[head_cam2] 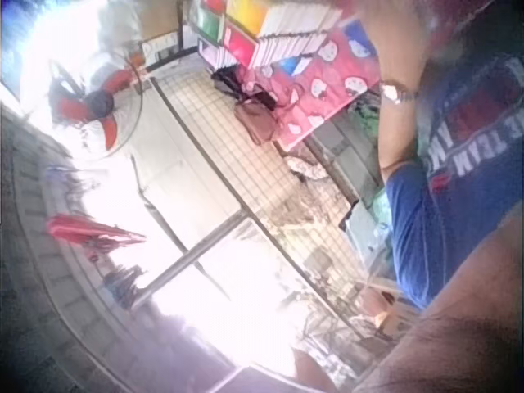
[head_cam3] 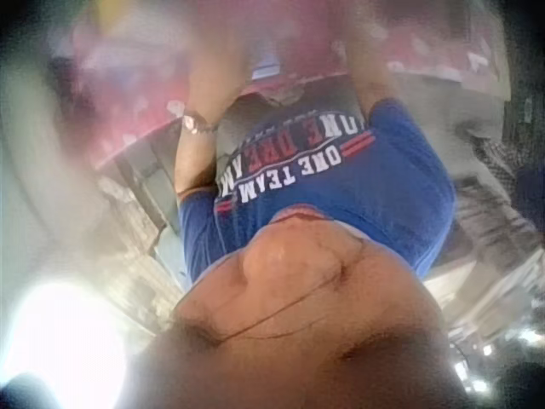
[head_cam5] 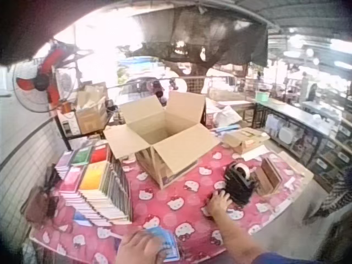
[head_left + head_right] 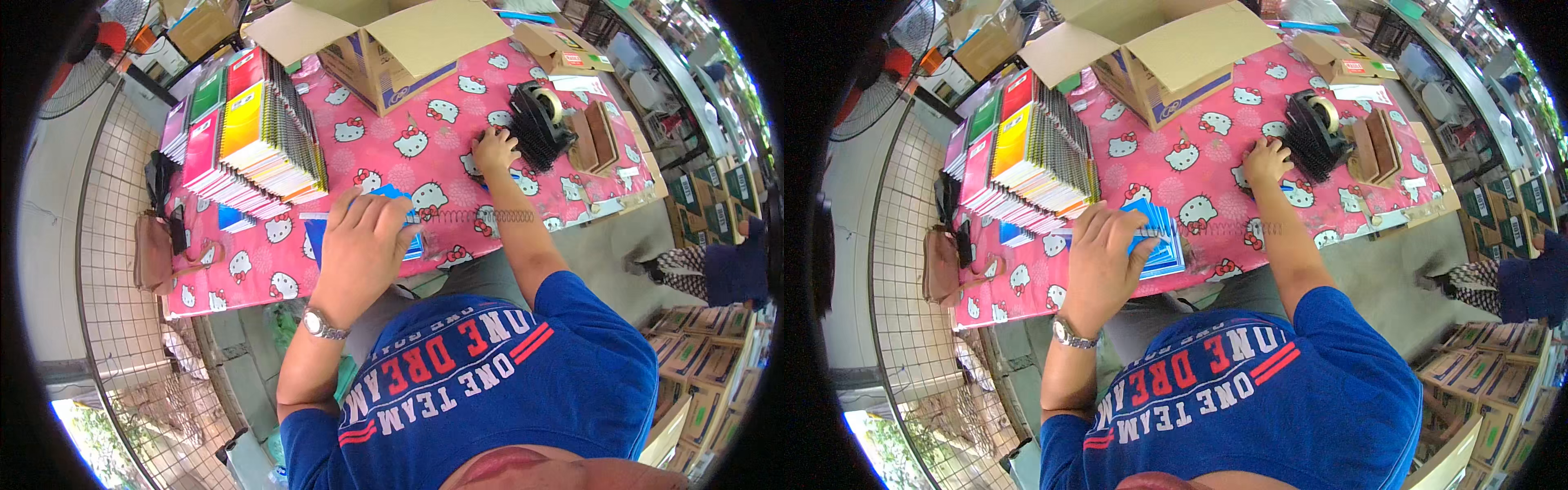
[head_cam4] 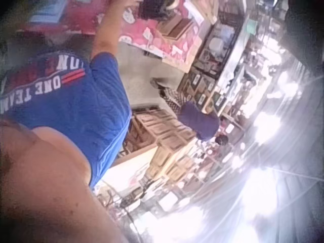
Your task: The person assembles notebooks by sliding wire spiral bindings into the pre-punched holes of stacks of paper and covers. The person handles several notebooks, ensuring the binding is correctly threaded through the entire stack before placing the assembled items aside.
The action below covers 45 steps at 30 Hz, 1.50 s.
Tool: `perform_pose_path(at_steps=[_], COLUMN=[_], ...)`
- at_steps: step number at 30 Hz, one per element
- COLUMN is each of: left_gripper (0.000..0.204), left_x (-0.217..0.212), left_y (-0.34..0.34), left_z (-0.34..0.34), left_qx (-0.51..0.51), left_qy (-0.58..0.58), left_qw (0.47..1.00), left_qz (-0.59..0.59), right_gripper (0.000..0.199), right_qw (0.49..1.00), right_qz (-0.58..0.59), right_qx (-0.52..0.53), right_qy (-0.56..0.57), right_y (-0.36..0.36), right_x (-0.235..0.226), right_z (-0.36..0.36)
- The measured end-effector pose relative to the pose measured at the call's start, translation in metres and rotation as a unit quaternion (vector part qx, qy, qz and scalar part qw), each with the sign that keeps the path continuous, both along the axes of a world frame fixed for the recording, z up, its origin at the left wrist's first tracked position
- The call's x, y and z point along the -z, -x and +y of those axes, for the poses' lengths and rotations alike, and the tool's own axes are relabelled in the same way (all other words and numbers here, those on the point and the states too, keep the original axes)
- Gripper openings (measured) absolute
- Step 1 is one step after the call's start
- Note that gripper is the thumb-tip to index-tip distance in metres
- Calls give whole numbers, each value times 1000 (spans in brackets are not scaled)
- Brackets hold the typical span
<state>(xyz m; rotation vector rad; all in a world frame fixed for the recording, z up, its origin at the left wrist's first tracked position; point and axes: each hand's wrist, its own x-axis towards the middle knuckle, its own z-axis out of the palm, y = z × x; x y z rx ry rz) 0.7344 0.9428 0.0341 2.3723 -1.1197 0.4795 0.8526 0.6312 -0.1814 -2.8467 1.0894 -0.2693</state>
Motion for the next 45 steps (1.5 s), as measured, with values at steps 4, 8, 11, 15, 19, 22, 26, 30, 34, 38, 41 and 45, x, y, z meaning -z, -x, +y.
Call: perform_pose_path(at_steps=[4, 8, 11, 15, 19, 22, 26, 30, 34, 38, 41, 45], left_gripper=[21, 25, 27, 31, 32, 32, 31, 29, 27, 24, 23, 22], left_x=[4, 6, 11, 10, 9, 11, 6, 12, 16, 16, 17, 17], left_y=[0, 12, 16, 14, 11, 8, 5, 3, 2, 2, 3, 3], left_z=[9, 6, 9, 14, 18, 24, 33, 42, 52, 55, 54, 49], left_qx=[-10, -113, -193, -207, -181, -173, -148, -146, -143, -151, -133, -108], left_qy=[-2, -9, -12, -18, -1, 23, 83, 136, 206, 168, 207, 220], left_qw=[1000, 993, 981, 978, 983, 985, 985, 979, 963, 971, 962, 958], left_qz=[-9, -14, -17, 18, 14, 11, 23, 37, 103, 81, 120, 149], right_gripper=[53, 47, 47, 50, 52, 52, 51, 51, 51, 50, 55, 50], right_qw=[973, 532, 381, 415, 381, 458, 444, 414, 480, 250, 387, 362], right_qz=[-15, -85, -27, -2, -6, 9, 49, 37, 34, 36, 50, 64], right_qx=[-199, -552, -637, -672, -692, -701, -710, -703, -728, -699, -701, -729], right_qy=[-119, -636, -670, -613, -613, -547, -545, -577, -488, -669, -597, -578], right_y=[-6, 47, 64, 60, 56, 51, 48, 42, 38, 39, 33, 36], right_x=[-67, -179, -202, -210, -218, -220, -224, -223, -222, -228, -223, -225], right_z=[27, 75, 92, 97, 102, 103, 105, 109, 117, 121, 122, 119])
